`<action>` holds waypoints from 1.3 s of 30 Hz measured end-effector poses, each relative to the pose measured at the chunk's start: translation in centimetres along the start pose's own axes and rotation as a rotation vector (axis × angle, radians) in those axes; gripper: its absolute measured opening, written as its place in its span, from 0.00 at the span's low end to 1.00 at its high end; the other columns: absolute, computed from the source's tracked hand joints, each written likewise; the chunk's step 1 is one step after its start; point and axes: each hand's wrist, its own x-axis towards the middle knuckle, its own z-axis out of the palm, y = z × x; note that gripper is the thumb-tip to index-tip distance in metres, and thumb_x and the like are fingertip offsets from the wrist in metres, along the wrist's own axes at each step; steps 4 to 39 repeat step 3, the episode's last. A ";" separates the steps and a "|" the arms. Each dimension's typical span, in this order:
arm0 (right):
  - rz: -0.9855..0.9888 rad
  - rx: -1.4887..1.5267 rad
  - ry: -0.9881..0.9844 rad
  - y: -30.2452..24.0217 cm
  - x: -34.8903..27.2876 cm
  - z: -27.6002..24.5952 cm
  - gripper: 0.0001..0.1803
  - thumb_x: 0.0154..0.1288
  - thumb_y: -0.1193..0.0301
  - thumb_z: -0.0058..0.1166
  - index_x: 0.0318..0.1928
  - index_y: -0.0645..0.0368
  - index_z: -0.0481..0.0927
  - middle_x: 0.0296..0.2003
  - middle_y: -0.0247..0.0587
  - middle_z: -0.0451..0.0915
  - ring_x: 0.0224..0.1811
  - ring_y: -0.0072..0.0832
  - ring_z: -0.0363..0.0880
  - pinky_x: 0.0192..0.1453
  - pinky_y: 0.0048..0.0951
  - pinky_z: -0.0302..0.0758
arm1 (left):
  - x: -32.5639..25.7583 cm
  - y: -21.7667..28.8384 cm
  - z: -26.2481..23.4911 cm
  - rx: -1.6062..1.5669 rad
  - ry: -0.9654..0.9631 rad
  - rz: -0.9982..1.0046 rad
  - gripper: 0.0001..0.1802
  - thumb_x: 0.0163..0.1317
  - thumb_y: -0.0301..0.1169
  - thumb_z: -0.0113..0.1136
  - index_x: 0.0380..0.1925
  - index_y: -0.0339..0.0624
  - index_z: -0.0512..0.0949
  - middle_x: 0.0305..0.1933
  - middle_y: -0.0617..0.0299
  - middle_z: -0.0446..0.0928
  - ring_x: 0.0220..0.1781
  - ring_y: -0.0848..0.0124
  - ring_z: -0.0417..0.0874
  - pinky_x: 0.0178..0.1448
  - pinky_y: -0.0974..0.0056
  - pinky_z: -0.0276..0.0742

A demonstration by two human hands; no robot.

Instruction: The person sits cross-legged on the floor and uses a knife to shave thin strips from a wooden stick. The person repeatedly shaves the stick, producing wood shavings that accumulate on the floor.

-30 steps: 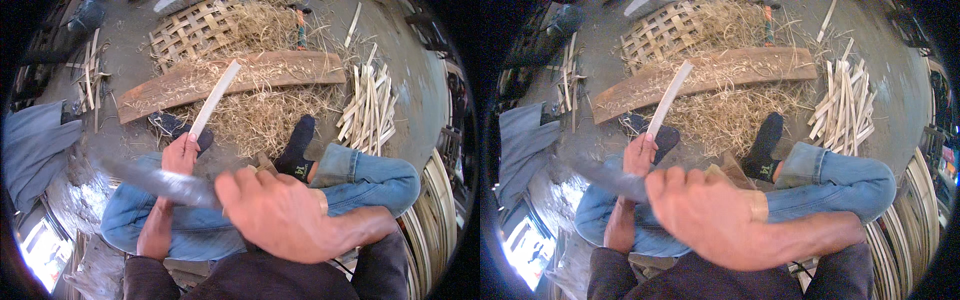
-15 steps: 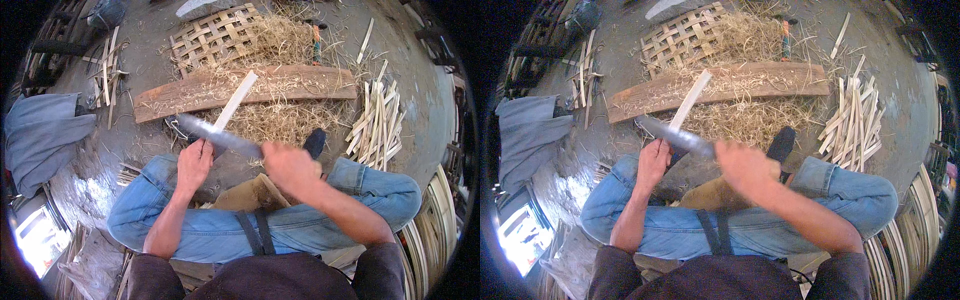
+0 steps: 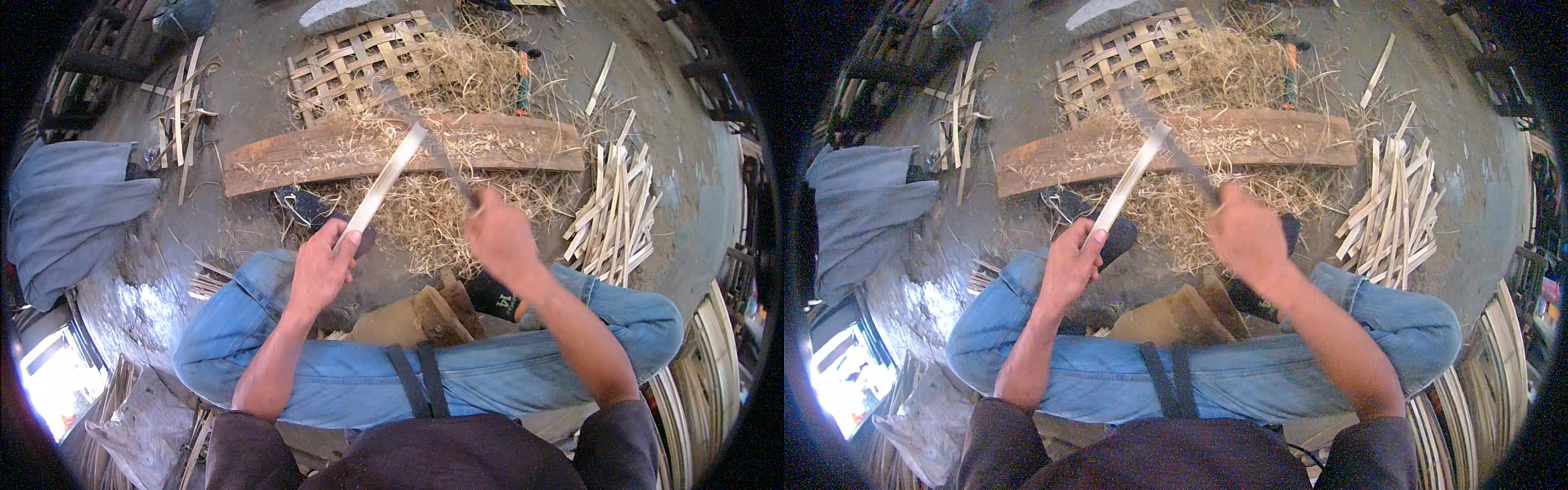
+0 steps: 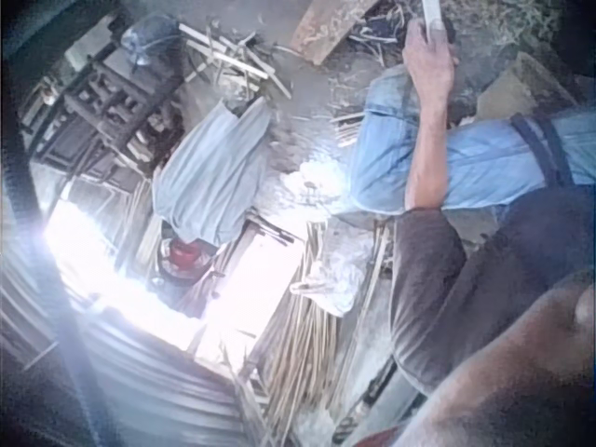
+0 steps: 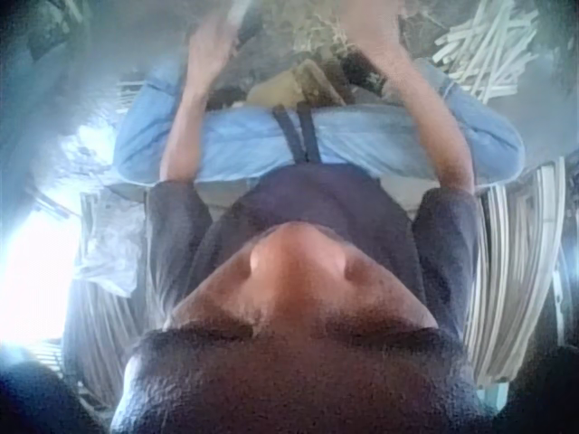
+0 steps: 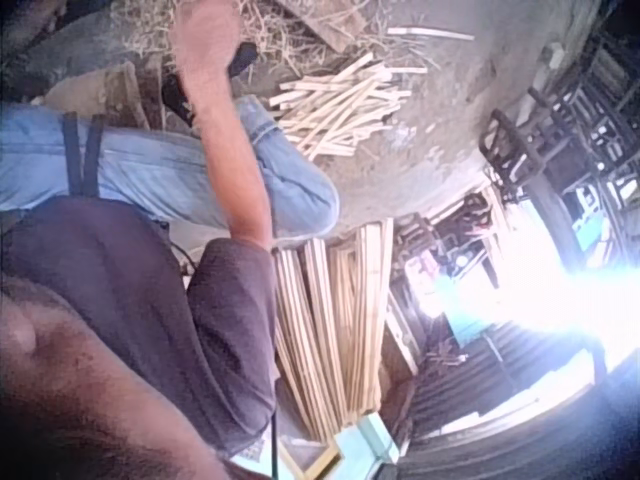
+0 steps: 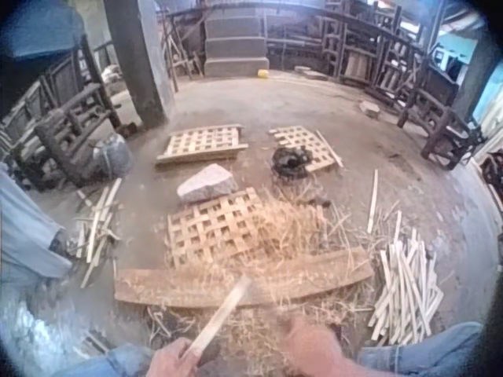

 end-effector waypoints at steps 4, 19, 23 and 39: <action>-0.371 -0.292 -0.118 -1.1 -2.8 3.3 0.13 0.61 0.68 0.55 0.43 0.59 0.72 0.32 0.57 0.83 0.30 0.50 0.84 0.41 0.48 0.82 | 0.6 -2.3 0.0 -0.017 -0.034 -0.115 0.22 0.65 0.48 0.60 0.47 0.41 0.78 0.22 0.61 0.78 0.18 0.74 0.78 0.25 0.65 0.75; -0.371 -0.292 -0.118 -1.1 -2.8 3.3 0.13 0.61 0.68 0.55 0.43 0.59 0.72 0.32 0.57 0.83 0.30 0.50 0.84 0.41 0.48 0.82 | 0.6 -2.3 0.0 -0.017 -0.034 -0.115 0.22 0.65 0.48 0.60 0.47 0.41 0.78 0.22 0.61 0.78 0.18 0.74 0.78 0.25 0.65 0.75; -0.371 -0.292 -0.118 -1.1 -2.8 3.3 0.13 0.61 0.68 0.55 0.43 0.59 0.72 0.32 0.57 0.83 0.30 0.50 0.84 0.41 0.48 0.82 | 0.6 -2.3 0.0 -0.017 -0.034 -0.115 0.22 0.65 0.48 0.60 0.47 0.41 0.78 0.22 0.61 0.78 0.18 0.74 0.78 0.25 0.65 0.75; -0.371 -0.292 -0.118 -1.1 -2.8 3.3 0.13 0.61 0.68 0.55 0.43 0.59 0.72 0.32 0.57 0.83 0.30 0.50 0.84 0.41 0.48 0.82 | 0.6 -2.3 0.0 -0.017 -0.034 -0.115 0.22 0.65 0.48 0.60 0.47 0.41 0.78 0.22 0.61 0.78 0.18 0.74 0.78 0.25 0.65 0.75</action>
